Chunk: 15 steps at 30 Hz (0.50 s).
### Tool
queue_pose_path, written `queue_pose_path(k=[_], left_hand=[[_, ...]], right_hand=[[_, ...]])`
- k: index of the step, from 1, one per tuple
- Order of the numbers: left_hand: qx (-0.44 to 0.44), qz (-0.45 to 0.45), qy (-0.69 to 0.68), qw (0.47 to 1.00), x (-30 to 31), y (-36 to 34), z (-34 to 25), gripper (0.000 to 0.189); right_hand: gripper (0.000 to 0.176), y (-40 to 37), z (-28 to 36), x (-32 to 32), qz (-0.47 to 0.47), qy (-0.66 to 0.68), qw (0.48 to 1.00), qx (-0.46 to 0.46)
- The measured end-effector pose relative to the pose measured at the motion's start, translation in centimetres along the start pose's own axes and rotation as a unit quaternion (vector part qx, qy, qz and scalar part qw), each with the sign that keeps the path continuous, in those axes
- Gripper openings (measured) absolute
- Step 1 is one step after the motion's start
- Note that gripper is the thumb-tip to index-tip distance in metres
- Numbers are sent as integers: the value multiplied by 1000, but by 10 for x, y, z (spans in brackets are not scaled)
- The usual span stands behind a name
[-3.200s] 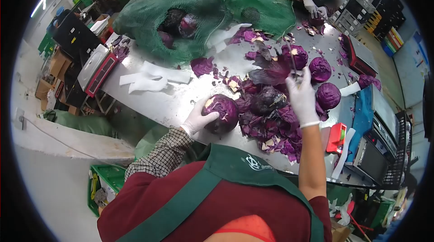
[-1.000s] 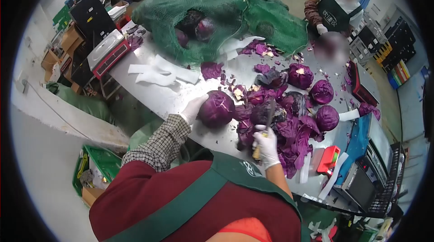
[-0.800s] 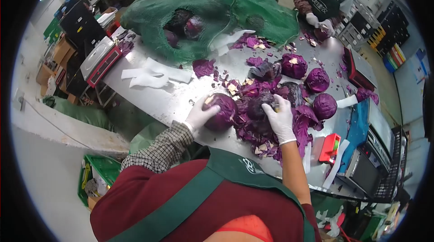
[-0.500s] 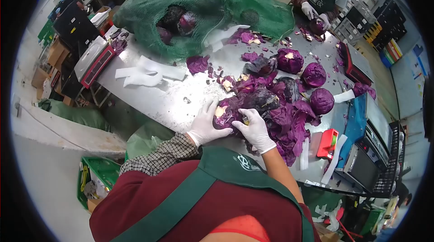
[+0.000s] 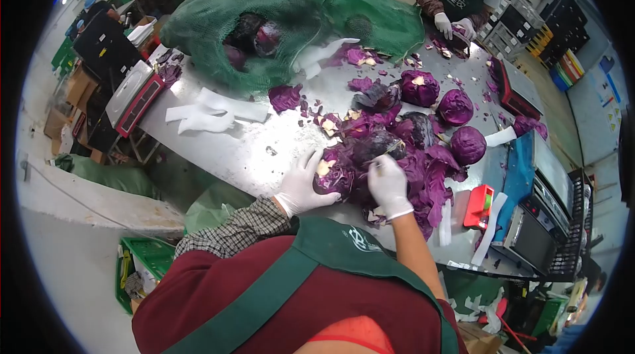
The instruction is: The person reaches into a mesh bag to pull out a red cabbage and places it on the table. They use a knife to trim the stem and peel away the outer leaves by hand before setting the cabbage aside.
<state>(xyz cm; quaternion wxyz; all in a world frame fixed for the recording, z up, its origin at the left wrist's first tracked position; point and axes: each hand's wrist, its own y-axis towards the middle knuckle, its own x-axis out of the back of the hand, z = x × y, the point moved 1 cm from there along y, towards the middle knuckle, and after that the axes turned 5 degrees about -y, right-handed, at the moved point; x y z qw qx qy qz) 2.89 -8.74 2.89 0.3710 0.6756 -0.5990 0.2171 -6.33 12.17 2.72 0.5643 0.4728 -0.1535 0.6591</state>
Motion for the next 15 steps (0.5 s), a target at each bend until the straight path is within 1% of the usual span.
queue_pose_path(k=[2, 4, 5, 6, 8, 10, 11, 12, 14, 15], left_hand=[[-9, -6, -11, 1000, -1, -2, 4, 104], [6, -12, -24, 1000, 0, -3, 5, 105], [13, 1, -17, 1000, 1, -2, 4, 106], [26, 23, -26, 999, 6, 1, -4, 104], [35, 34, -14, 999, 6, 3, -15, 104], [14, 13, 17, 1000, 6, 1, -15, 104], [-7, 7, 23, 1000, -1, 4, -18, 104], [-3, 11, 7, 1000, -1, 4, -17, 104], [-37, -4, 43, 998, -5, 3, -18, 103], [-45, -8, 73, 996, -9, 1, -19, 103]], right_hand=[[16, 6, -50, -2, -8, -16, 991, -136], [25, 4, -40, 30, 72, 15, 981, -179], [35, 3, -24, 39, 110, 26, 975, -190], [39, 1, -6, 44, 136, 50, 977, -158], [44, -5, 20, 32, 133, 149, 977, -73], [51, -6, 44, 23, 130, 79, 988, -22], [55, -4, 41, 14, 180, 71, 980, -52], [55, -4, 37, 12, 201, 110, 970, -84], [55, -3, 30, 17, 224, 164, 953, -118], [54, -1, 23, 22, 233, 143, 954, -125]])
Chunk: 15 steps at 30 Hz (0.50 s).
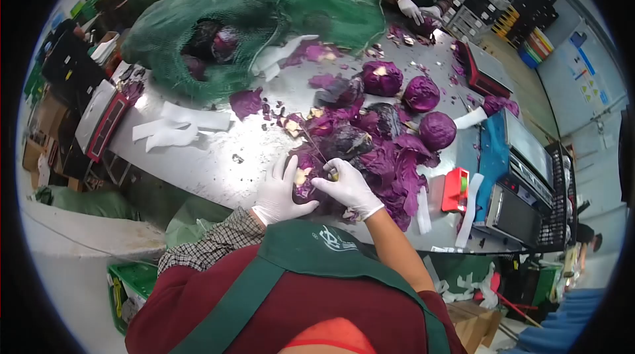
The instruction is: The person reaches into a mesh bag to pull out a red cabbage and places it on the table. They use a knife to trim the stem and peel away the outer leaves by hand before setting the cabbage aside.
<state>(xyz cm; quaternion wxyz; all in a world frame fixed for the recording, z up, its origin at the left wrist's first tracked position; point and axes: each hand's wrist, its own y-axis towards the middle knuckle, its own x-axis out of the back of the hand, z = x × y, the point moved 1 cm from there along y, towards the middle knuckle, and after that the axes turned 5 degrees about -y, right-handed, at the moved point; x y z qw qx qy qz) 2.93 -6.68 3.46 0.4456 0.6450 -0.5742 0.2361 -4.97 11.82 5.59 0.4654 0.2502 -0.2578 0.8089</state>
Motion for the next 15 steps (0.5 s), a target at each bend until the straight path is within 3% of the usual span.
queue_pose_path(k=[3, 5, 6, 9, 10, 13, 15], left_hand=[[1, 9, 20, 1000, -11, -3, -5, 104], [2, 14, 17, 1000, -12, -2, -4, 104], [3, 19, 17, 1000, -11, -2, -5, 105], [14, 23, 13, 1000, -9, -3, -6, 104], [16, 21, 10, 1000, -9, -1, -5, 104], [3, 6, -9, 1000, -7, 2, -2, 104], [-14, 10, -31, 999, -4, -1, 3, 104]], right_hand=[[53, 7, 3, 4, 41, -11, 999, -30], [52, 11, -4, 6, 68, 14, 998, -15], [44, 11, -1, 9, 66, -44, 997, 21], [32, 6, 15, 5, 7, -216, 969, 123], [22, 4, 25, 6, 12, -279, 956, 92], [19, 14, 5, 3, -64, -298, 951, 52], [20, 25, -32, 1, -137, -162, 977, 21]])
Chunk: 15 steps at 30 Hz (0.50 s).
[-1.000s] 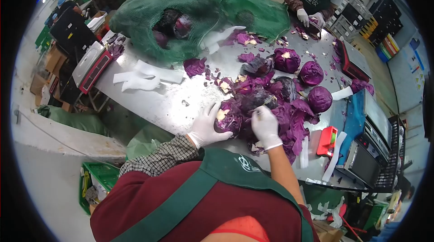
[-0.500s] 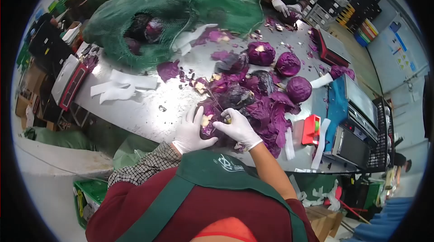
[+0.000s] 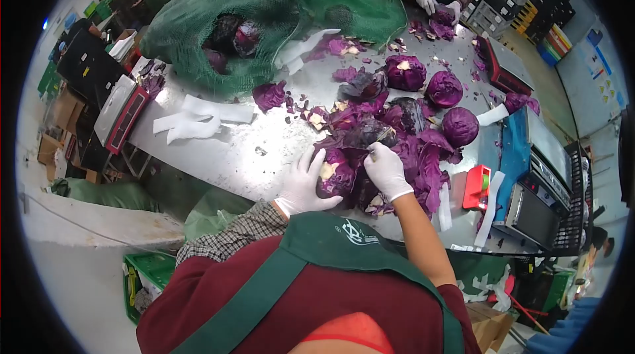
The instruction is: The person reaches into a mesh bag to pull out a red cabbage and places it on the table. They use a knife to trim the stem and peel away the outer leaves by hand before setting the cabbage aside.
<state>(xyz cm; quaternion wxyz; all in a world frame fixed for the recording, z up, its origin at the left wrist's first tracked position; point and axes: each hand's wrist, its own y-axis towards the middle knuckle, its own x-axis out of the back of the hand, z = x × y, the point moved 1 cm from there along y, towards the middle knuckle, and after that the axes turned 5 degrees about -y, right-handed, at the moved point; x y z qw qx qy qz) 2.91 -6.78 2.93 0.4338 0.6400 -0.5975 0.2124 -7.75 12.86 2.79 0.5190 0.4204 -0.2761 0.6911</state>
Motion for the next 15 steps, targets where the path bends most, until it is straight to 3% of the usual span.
queue_pose_path(k=[2, 5, 10, 12, 15], left_hand=[[3, 8, -89, 996, 13, -8, 16, 105], [40, 63, -152, 986, 35, -31, 59, 112], [2, 99, -47, 994, 57, 10, 32, 121], [11, 123, -28, 992, 46, 13, 41, 116], [-10, 86, -40, 995, 51, -4, 42, 106]], right_hand=[[24, -2, -21, -16, -1, 89, 992, -85], [25, -13, -24, -24, -18, 154, 982, -107], [24, -12, 34, 12, 1, 179, 984, -3], [24, -1, 24, 14, -71, 104, 991, 36], [29, 18, -26, 17, -86, 65, 989, -98]])
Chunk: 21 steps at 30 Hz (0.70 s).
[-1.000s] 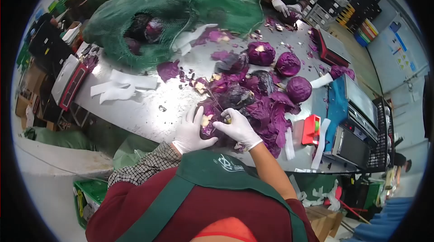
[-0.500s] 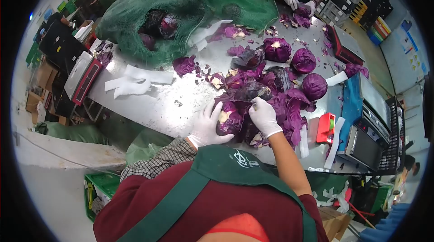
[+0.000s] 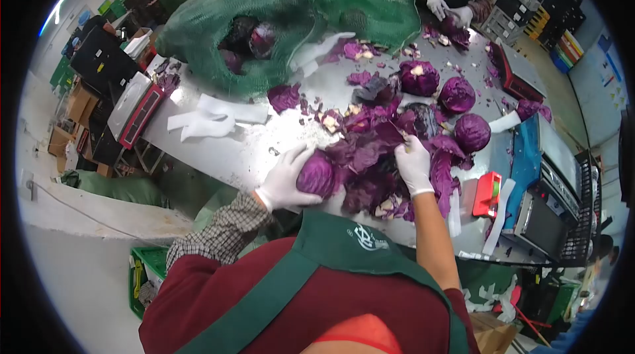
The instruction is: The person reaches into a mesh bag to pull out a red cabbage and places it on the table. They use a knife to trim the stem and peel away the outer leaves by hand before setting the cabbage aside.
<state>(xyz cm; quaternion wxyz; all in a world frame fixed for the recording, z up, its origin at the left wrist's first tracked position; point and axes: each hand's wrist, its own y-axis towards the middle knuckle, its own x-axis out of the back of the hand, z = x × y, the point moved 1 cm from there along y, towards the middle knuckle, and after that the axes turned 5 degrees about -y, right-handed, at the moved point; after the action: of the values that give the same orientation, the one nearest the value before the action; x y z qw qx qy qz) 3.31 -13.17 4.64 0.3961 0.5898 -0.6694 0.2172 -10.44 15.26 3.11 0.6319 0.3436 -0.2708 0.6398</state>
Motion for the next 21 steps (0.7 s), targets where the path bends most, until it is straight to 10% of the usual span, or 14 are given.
queue_pose_path(k=[4, 7, 12, 15, 21], left_hand=[[-17, -37, -1, 999, -6, 2, -9, 101], [-45, -51, 26, 997, -15, 7, -5, 99], [-68, -55, 120, 989, -21, 13, -18, 99], [-60, -50, 131, 988, -25, 15, -24, 98], [-37, -36, 118, 992, -27, 21, -20, 96]], right_hand=[[41, -13, 47, 24, -101, 17, 982, 158], [52, -30, 100, 20, 137, 284, 925, 211], [71, -53, 71, -52, 315, 179, 926, 109], [60, -42, 62, -43, 389, 280, 878, -18], [37, -26, 47, -60, 277, 134, 947, 97]])
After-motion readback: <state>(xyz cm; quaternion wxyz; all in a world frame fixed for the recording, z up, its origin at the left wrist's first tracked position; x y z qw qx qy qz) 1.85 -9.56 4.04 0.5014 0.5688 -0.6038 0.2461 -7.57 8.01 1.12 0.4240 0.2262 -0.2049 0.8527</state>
